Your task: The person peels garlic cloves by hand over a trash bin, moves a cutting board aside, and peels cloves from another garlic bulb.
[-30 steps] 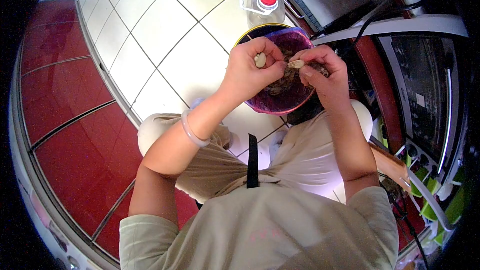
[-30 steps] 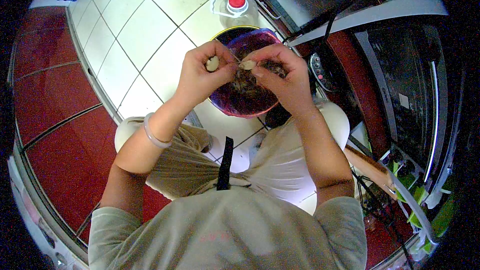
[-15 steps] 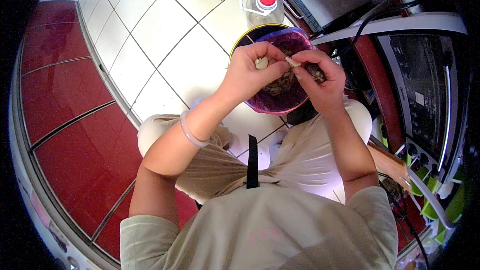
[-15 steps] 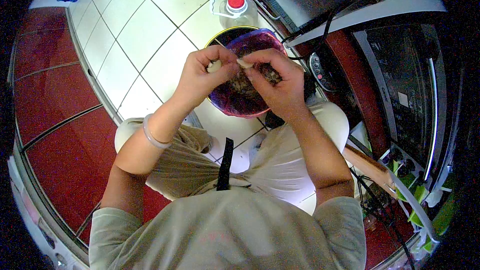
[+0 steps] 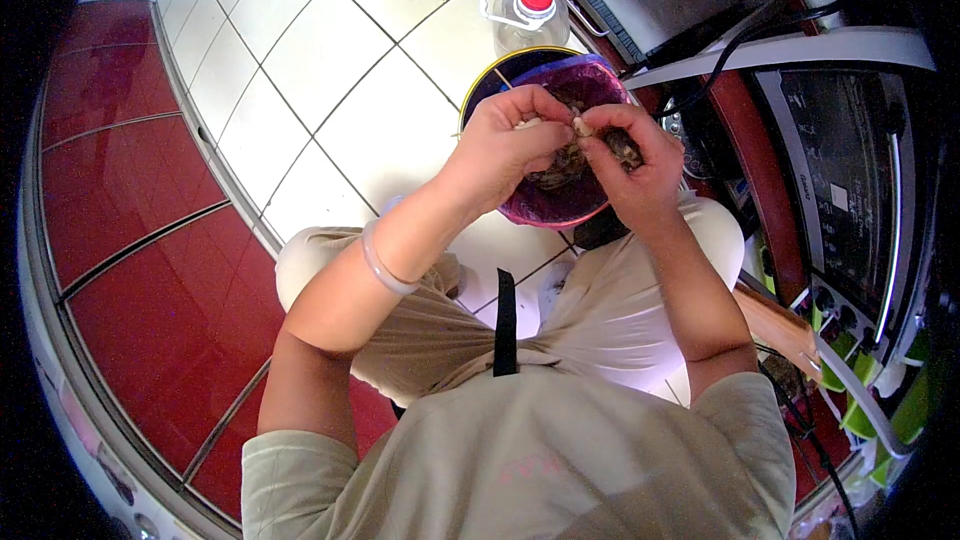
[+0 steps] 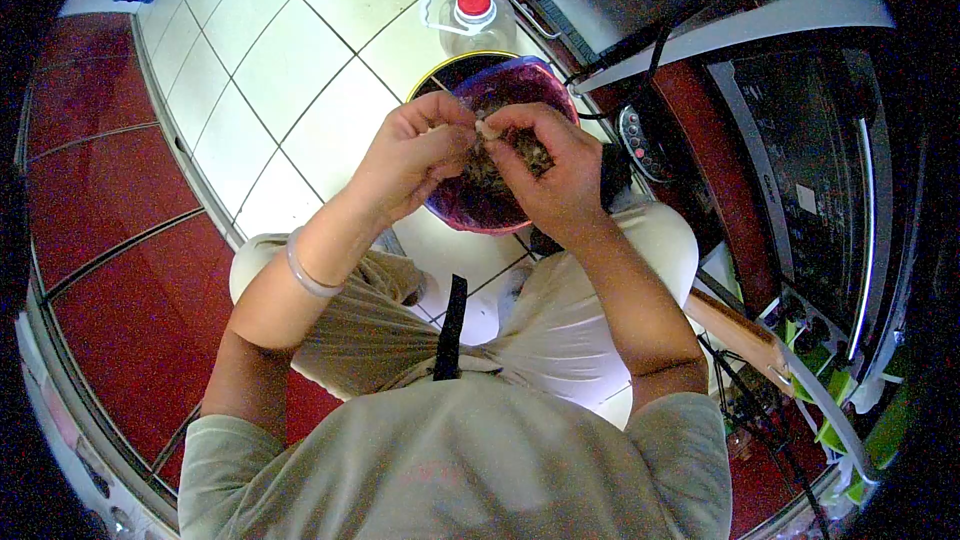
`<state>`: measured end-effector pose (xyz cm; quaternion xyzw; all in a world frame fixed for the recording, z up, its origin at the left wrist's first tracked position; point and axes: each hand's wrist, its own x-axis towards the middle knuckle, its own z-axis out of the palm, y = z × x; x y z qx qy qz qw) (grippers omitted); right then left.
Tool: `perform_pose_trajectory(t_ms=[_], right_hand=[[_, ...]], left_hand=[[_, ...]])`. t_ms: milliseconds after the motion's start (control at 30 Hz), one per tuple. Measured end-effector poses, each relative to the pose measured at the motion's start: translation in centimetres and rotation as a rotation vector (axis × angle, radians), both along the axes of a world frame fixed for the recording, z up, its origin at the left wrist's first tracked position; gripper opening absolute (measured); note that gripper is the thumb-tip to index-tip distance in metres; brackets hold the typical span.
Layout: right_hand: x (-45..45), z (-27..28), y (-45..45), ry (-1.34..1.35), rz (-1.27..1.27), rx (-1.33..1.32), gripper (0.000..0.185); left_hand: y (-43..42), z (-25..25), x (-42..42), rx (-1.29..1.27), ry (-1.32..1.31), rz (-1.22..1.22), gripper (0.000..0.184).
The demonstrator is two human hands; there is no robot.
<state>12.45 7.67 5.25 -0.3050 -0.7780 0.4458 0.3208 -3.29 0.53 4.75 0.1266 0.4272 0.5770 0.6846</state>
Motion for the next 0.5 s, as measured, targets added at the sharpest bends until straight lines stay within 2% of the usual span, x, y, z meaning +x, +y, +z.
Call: perform_pose_trajectory(t_ms=[433, 500], right_hand=[[-0.1, -0.2, -0.2, -0.047, -0.037, -0.021, 0.016], [-0.3, -0.1, 0.1, -0.017, 0.01, 0.064, 0.017]], left_hand=[[-0.3, -1.2, -0.1, 0.053, -0.078, -0.036, 0.009], [-0.1, -1.4, 0.5, -0.015, -0.163, 0.004, 0.008]])
